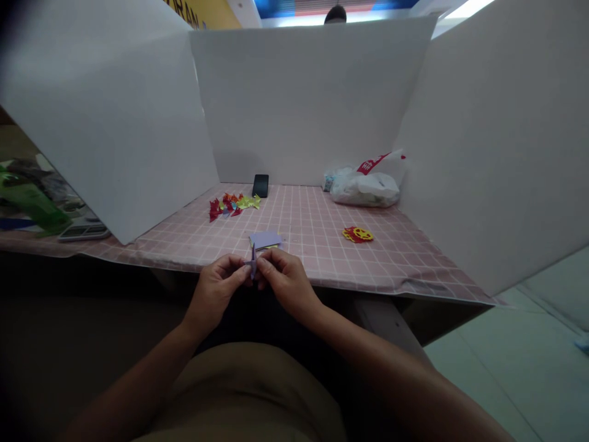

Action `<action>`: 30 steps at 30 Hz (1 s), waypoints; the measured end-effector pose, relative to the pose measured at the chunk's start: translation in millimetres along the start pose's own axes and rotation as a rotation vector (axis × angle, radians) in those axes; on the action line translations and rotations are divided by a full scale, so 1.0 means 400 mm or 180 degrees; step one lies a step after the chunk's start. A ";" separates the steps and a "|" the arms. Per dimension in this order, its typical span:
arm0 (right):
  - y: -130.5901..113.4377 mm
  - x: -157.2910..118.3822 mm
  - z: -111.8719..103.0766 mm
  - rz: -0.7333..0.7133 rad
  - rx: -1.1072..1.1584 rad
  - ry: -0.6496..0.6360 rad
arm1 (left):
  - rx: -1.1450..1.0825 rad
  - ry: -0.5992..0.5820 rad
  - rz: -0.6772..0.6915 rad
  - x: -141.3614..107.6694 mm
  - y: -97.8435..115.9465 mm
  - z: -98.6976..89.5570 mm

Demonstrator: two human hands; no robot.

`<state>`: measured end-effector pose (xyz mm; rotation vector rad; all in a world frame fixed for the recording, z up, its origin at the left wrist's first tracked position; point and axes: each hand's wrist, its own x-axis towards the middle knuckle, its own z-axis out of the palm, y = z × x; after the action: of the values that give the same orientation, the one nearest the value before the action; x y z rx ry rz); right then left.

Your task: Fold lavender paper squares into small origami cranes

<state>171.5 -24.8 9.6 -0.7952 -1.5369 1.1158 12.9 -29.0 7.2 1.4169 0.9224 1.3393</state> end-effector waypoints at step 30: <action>0.009 0.008 -0.004 0.0464 0.0438 -0.0295 | 0.0247 -0.0151 -0.0053 -0.012 -0.004 -0.015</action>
<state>171.9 -20.4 7.3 -0.7805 -1.4783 1.3673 6.5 -32.4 3.9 1.4904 0.9619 1.2643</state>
